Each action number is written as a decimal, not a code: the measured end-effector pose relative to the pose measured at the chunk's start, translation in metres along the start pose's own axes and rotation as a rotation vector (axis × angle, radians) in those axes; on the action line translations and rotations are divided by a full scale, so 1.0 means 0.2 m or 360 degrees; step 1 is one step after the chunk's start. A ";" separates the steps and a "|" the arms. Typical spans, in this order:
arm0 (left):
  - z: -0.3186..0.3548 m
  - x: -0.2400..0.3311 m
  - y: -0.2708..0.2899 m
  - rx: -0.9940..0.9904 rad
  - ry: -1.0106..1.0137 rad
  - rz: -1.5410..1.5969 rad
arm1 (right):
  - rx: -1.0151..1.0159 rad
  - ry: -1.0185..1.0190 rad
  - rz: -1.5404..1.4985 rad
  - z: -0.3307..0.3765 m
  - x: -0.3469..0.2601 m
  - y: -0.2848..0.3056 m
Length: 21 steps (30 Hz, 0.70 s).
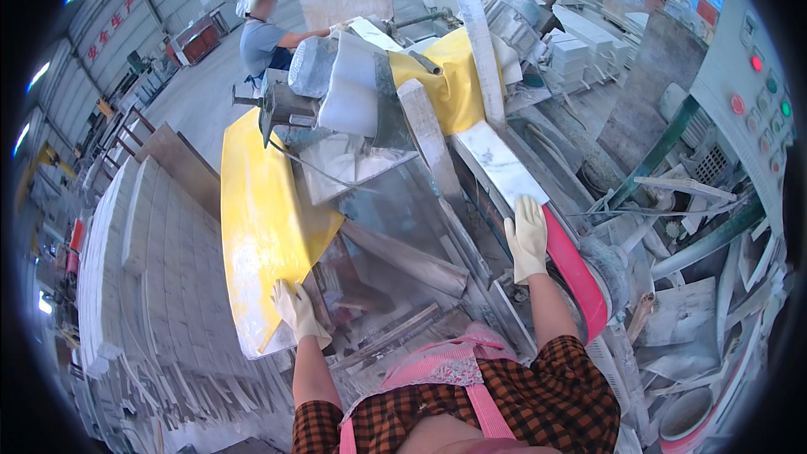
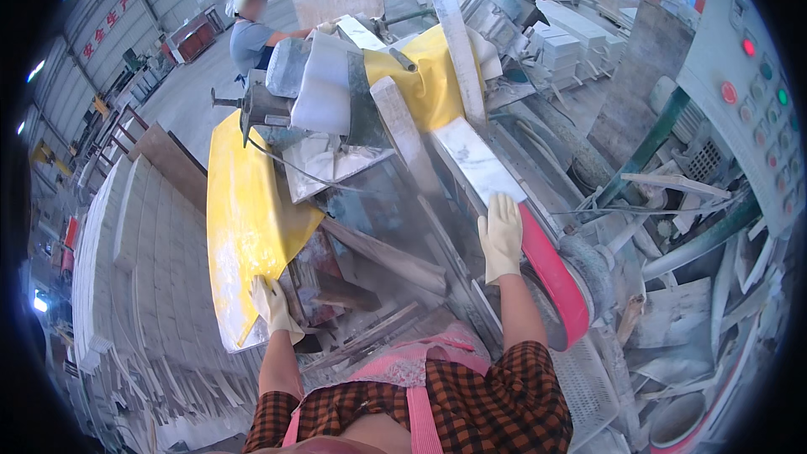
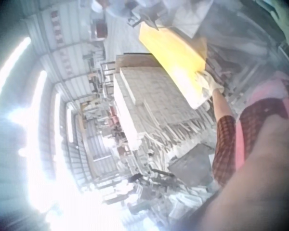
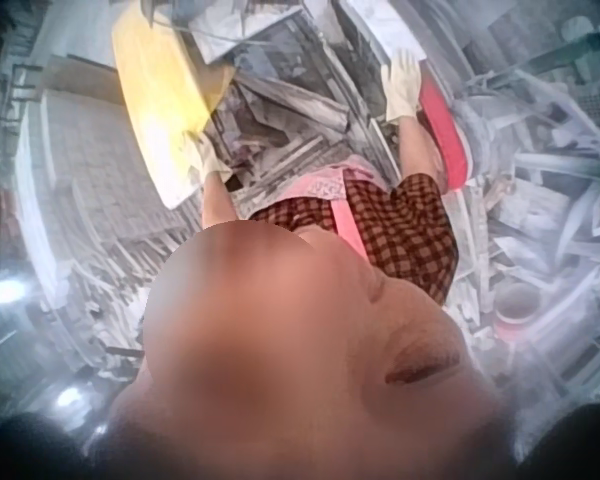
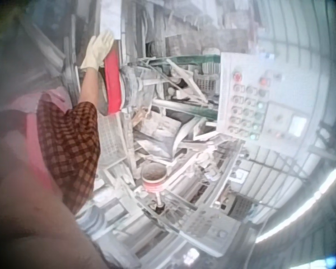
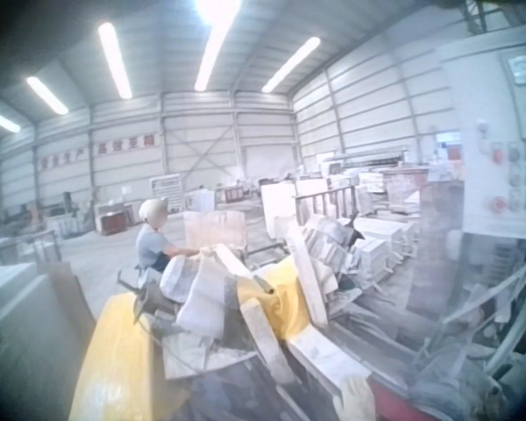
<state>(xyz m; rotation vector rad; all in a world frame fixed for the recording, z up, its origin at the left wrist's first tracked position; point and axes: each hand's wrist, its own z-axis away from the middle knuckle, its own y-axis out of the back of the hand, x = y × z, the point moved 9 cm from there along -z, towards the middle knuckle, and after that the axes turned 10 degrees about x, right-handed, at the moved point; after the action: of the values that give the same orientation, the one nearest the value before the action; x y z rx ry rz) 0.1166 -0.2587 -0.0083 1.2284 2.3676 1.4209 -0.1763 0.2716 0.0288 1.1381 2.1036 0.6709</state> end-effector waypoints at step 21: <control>0.01 0.00 0.00 0.0053 -0.0006 -0.0032 | 0.0079 -0.0033 -0.0136 -0.02 -0.02 0.06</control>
<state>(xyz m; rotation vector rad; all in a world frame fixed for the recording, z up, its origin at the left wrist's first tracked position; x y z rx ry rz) 0.1177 -0.2583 -0.0099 1.2108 2.4036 1.3778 -0.1707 0.2744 0.0403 1.0705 2.1487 0.5675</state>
